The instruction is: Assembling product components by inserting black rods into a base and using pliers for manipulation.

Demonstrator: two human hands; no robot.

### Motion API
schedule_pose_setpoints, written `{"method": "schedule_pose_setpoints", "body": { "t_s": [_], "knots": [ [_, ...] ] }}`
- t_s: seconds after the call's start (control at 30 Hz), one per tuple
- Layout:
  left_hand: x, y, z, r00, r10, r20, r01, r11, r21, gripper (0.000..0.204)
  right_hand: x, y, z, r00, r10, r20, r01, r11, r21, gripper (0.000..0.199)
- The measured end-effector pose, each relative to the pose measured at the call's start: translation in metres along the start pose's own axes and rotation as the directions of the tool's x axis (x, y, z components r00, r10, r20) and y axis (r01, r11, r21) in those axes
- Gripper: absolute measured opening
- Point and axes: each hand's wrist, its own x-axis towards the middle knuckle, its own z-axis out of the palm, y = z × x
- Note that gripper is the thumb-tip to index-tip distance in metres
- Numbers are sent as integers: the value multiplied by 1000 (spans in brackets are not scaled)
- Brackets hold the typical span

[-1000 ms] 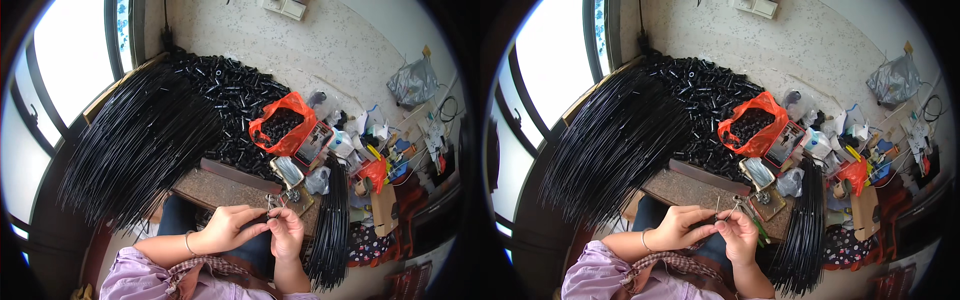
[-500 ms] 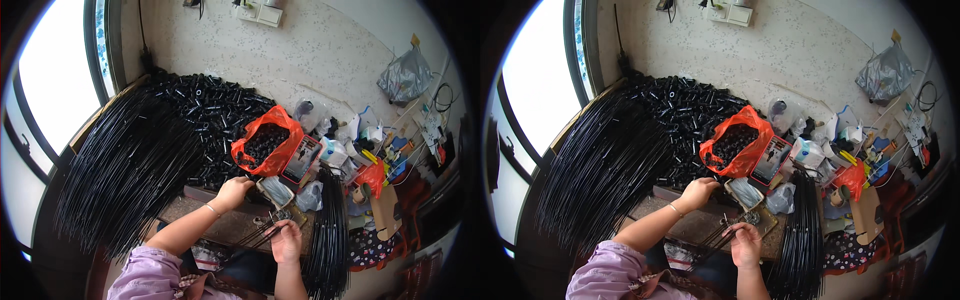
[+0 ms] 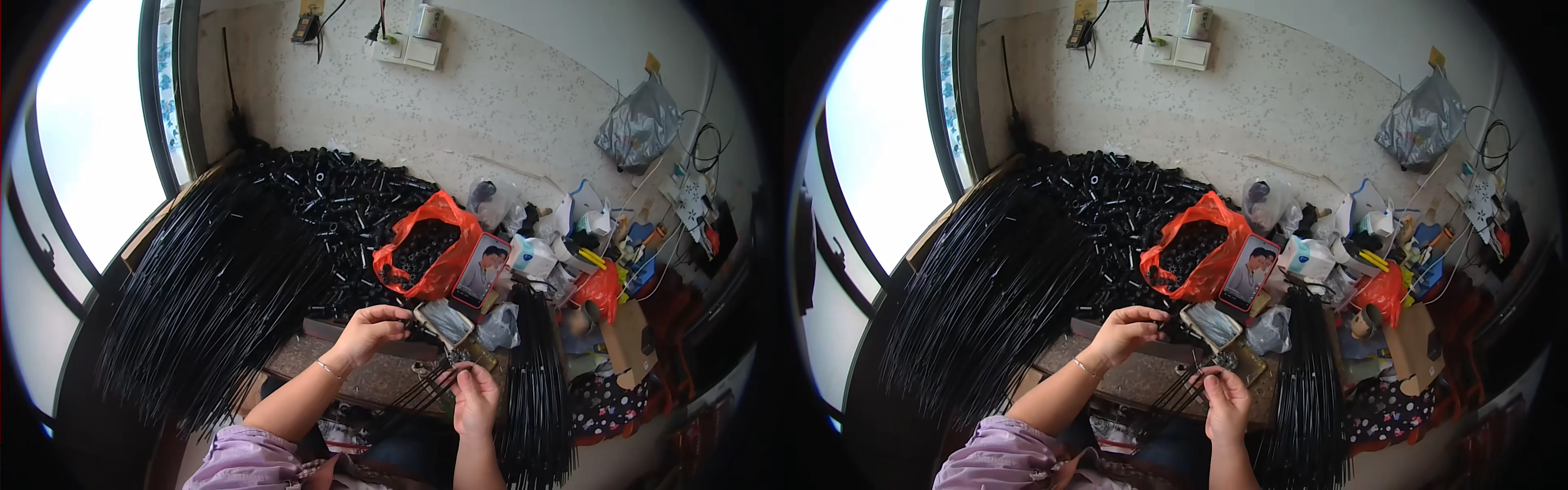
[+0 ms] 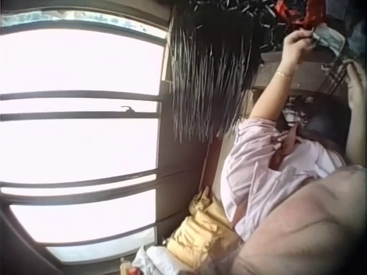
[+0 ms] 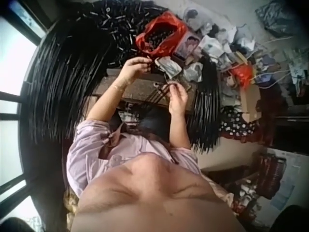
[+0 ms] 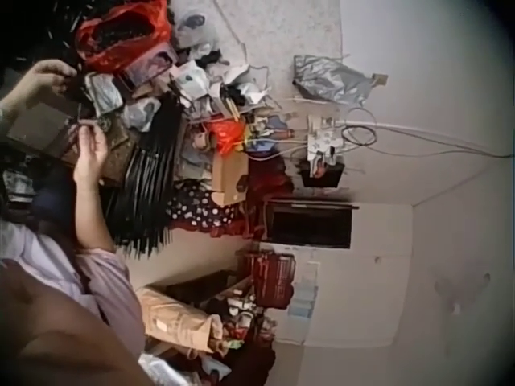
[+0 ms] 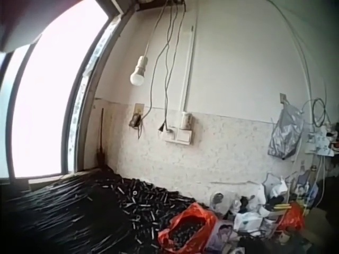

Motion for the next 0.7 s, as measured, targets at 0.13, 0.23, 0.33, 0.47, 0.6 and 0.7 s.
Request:
{"method": "schedule_pose_setpoints", "body": {
  "t_s": [0.13,0.23,0.33,0.47,0.6,0.7],
  "knots": [
    [-63,51,19,961,-203,190,278,686,-672,16,-16,-1,35,968,22,248,-27,1000,14,13],
    [-88,59,16,973,-40,229,188,713,-676,15,-34,4,61,930,54,362,-75,996,44,14],
    [-107,80,13,946,195,259,22,759,-650,17,-48,2,77,935,53,351,-89,992,87,15],
    [-130,108,15,913,371,173,-379,925,13,23,-47,12,75,956,36,291,-84,985,152,20],
    [-126,114,9,855,406,322,-424,905,-17,16,-48,10,76,964,75,256,-98,992,76,17],
    [-124,121,15,791,477,383,-604,706,369,21,-48,9,78,972,59,228,-81,993,90,16]
  ]
}}
